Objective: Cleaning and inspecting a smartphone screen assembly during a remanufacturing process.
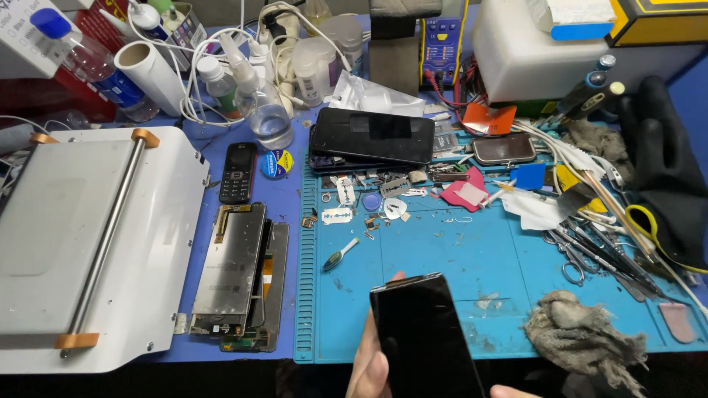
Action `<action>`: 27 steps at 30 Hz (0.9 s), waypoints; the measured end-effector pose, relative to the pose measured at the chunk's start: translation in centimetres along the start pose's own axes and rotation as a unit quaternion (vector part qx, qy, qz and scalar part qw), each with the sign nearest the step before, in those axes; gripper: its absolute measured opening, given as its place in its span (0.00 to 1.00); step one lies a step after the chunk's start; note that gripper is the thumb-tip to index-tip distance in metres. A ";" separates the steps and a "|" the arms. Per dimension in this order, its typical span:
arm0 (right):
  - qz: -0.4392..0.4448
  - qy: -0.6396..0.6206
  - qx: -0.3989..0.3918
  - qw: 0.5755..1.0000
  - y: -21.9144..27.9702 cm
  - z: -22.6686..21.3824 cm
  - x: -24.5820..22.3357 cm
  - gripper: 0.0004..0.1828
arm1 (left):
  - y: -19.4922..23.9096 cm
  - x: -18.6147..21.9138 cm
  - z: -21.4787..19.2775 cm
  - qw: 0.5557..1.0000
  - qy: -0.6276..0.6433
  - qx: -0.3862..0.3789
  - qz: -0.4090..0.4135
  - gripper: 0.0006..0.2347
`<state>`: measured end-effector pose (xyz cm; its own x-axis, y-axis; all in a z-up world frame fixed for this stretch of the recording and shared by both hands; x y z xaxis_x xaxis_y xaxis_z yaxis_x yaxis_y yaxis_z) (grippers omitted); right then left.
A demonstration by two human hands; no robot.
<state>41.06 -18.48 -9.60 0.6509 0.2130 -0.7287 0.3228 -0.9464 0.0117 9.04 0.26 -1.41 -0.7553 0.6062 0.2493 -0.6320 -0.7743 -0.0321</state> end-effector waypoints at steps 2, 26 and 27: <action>-0.055 0.109 0.016 0.992 -0.5 0.0 -0.1 0.36 | -0.2 0.7 2.3 0.984 -0.055 0.028 -0.165 0.49; 0.092 0.556 0.257 0.785 -20.6 -4.8 -14.7 0.14 | 4.4 4.6 -2.6 0.849 -0.508 0.131 -0.059 0.05; 0.091 0.556 0.258 0.785 -21.5 -4.5 -14.3 0.14 | 4.4 4.7 -2.5 0.849 -0.508 0.132 -0.057 0.05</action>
<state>27.95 -0.10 3.67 0.9439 -0.1275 0.3047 0.0213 -0.8971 -0.4414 2.30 0.19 -2.77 -0.0669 0.3140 0.9471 -0.5292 -0.8159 0.2331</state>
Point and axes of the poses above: each hand's wrist, its own y-axis away from the middle knuckle, its own z-axis out of the palm, x = y × z, the point moved 2 cm from there along -y, towards the middle knuckle, and after that the axes turned 11 degrees about y, right-handed, at the moved point
